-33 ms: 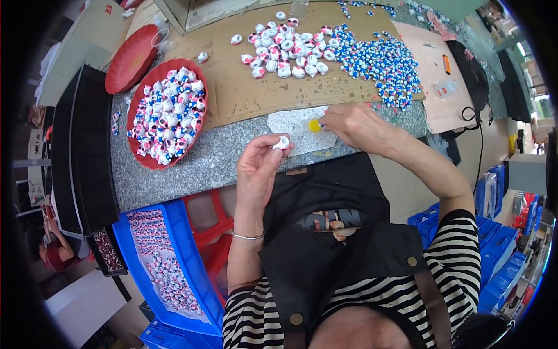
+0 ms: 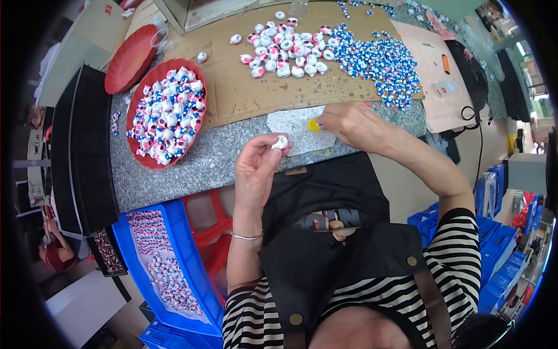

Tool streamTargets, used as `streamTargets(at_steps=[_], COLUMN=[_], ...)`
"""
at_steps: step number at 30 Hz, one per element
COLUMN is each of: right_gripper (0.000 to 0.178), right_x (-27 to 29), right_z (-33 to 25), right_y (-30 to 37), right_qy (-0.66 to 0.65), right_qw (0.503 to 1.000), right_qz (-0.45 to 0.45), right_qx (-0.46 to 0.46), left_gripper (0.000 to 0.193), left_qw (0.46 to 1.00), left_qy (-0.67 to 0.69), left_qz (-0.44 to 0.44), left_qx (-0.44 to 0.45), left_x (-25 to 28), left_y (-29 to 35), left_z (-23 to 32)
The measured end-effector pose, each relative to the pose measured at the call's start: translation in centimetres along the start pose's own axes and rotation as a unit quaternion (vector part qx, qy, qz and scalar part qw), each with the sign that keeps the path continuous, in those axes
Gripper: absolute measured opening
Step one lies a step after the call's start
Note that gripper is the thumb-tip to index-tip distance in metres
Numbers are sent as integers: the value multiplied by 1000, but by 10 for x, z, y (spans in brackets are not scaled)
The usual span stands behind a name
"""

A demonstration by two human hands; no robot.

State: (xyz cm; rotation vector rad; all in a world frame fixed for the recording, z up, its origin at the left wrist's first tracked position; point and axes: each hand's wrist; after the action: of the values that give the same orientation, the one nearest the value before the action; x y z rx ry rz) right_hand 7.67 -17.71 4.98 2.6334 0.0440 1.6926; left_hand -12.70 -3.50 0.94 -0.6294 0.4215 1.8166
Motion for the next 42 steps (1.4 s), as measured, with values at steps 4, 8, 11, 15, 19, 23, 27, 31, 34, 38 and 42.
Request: streamTargets(at_steps=[4, 8, 11, 15, 19, 23, 27, 31, 34, 38, 42], right_gripper=[29, 34, 28, 16, 12, 13, 14, 16, 16, 15, 14], right_x=[6, -1, 0, -5, -6, -10, 0, 5, -6, -22, -16], right_z=[-6, 0, -1, -2, -13, -17, -29, -30, -27, -18, 12], right_y=[-12, -12, -7, -2, 7, 15, 24, 28, 31, 42, 81], right_qy=[82, 87, 56, -40, -523, -611, -471, -190, -311, -277, -180], right_qw=[992, 992, 996, 997, 831, 772, 870, 975, 945, 957, 940], right_qz=[-81, -74, -50, 65, 69, 28, 65, 106, 97, 85, 266], right_qx=[43, 58, 47, 4, -179, -171, -130, 30, 15, -4, -115], left_gripper=[29, 31, 31, 31, 32, 33, 29, 23, 24, 24, 22], left_qw=[997, 991, 992, 984, 927, 904, 970, 964, 972, 946, 905], left_qy=[-72, -130, -122, -167, -355, -400, -223, -192, -127, -234, -424], left_qz=[9, 3, 21, 52, 33, -6, -96, -173, -151, -162, -24], left_qx=[-27, -25, -30, -29, -119, -152, -26, 54, 125, 153, -12], left_x=[2, 1, -1, -6, -10, -22, -26, -29, -25, -31, 1], left_y=[-1, -2, -4, -14, -22, -24, -23, -26, -23, -27, -27], left_z=[5, 2, -9, -26, -40, -42, -22, -12, -15, -17, 29])
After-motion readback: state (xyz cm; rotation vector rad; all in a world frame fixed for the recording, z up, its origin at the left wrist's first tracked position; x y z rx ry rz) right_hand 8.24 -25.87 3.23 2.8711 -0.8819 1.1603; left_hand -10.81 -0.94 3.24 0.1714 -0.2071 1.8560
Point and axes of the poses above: each hand's wrist, its own y-axis away from the middle knuckle, its own x-axis out of the back of the hand, z = x × y, and after that the axes turned 12 degrees about -z, right-handed
